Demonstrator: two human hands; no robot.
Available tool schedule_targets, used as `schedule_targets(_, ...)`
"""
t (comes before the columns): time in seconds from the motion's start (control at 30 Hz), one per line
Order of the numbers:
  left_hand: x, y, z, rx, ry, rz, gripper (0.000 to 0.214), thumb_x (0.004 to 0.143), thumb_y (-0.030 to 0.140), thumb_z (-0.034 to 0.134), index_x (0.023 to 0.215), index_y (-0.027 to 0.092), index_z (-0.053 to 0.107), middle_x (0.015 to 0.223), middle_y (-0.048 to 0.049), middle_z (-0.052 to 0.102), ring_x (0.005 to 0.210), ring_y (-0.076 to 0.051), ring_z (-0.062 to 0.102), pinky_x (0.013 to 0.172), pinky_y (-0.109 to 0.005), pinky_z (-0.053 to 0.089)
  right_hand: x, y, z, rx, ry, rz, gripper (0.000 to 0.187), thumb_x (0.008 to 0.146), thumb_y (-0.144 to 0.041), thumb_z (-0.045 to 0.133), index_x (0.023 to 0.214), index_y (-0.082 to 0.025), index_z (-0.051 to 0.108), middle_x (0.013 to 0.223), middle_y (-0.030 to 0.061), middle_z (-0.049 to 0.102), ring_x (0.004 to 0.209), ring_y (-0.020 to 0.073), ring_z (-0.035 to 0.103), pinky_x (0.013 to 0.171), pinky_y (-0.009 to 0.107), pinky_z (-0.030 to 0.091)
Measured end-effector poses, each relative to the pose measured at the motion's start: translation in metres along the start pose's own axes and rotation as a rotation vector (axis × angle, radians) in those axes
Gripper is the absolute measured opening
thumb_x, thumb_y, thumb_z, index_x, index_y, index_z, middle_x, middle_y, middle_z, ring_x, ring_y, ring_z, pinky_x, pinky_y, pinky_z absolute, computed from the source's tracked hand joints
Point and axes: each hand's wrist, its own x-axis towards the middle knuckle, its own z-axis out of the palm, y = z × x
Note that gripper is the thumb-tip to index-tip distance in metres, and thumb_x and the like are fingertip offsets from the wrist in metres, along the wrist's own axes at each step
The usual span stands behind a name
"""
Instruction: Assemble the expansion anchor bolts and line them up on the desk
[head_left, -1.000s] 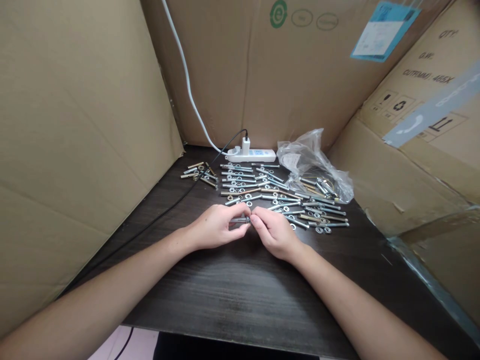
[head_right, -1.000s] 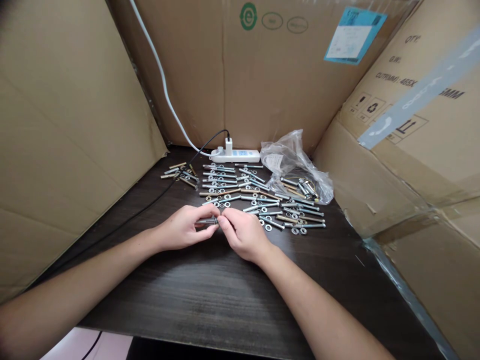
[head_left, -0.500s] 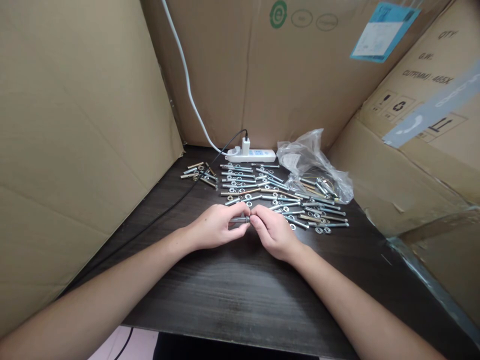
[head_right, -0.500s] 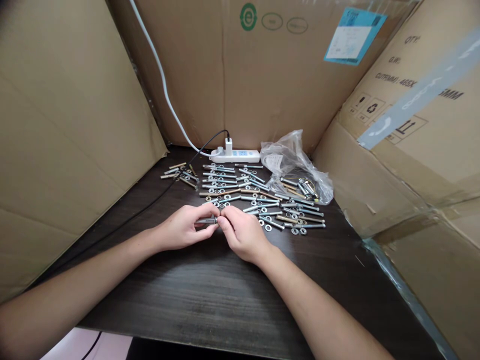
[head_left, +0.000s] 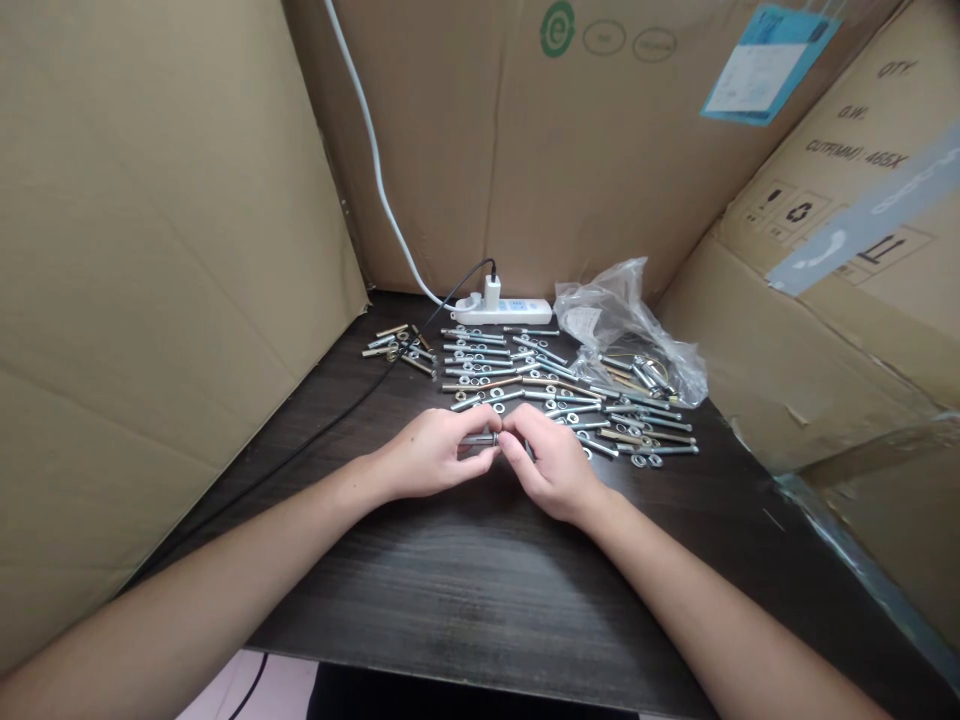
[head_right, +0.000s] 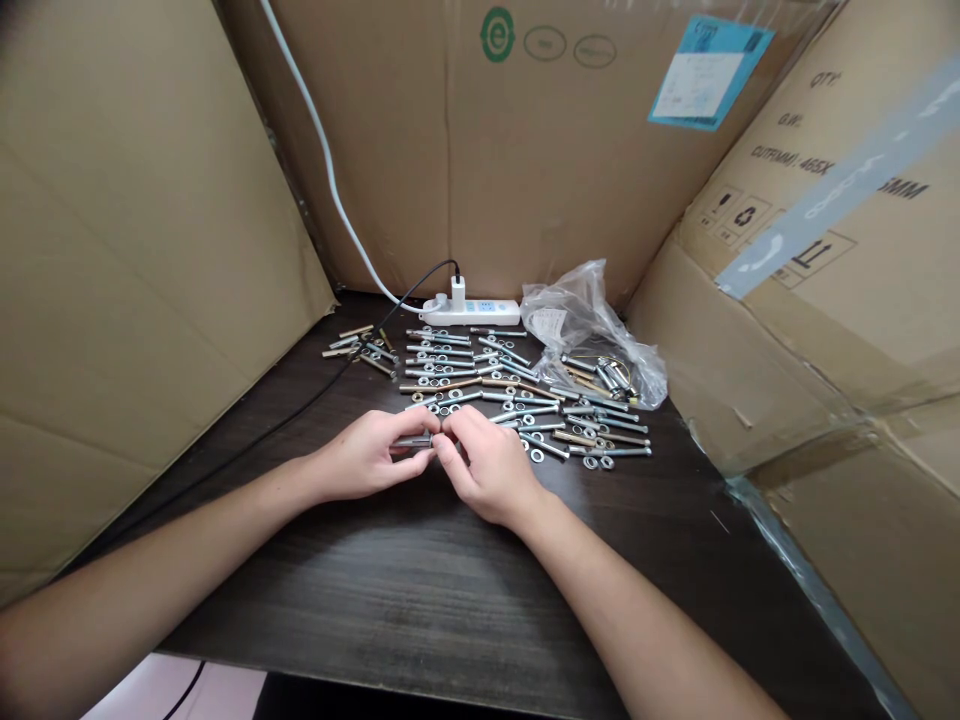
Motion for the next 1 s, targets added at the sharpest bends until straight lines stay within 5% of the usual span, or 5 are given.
schedule_targets(0.3,-0.0002,0.0014,0.0008,-0.030,-0.038,0.003,0.016,0.086,0.029,0.052,0.098,0.020,0.057,0.083,0.0006,0.064,0.071,-0.012,0.060,0.058,-0.019,0.044,0.0013,0.0033,0.0012,-0.035,0.000,-0.007,0.033,0.097,-0.031,0.035,0.069,-0.020,0.048,0.065,0.0004,0.050,0.060,0.0134,0.047,0.059,0.027,0.036)
schedule_targets(0.53,0.0002,-0.0002,-0.0009,-0.005,-0.039,-0.013,0.018,0.086,0.028,0.051,0.102,0.021,0.055,0.083,0.0008,0.065,0.069,-0.012,0.060,0.058,-0.019,0.044,-0.0001,-0.0029,-0.0037,-0.003,0.015,0.006,0.013,0.091,-0.027,0.045,0.086,-0.021,0.054,0.077,0.0022,0.058,0.067,0.0150,0.053,0.065,0.028,0.040)
schedule_targets(1.0,-0.0005,0.0011,0.0000,0.007,-0.041,0.013,0.016,0.086,0.030,0.052,0.099,0.020,0.056,0.081,0.0010,0.064,0.069,-0.012,0.059,0.058,-0.019,0.043,0.0008,0.0008,-0.0009,0.003,0.007,0.015,0.032,0.096,-0.029,0.036,0.069,-0.020,0.048,0.064,0.0003,0.053,0.059,0.0131,0.048,0.059,0.026,0.035)
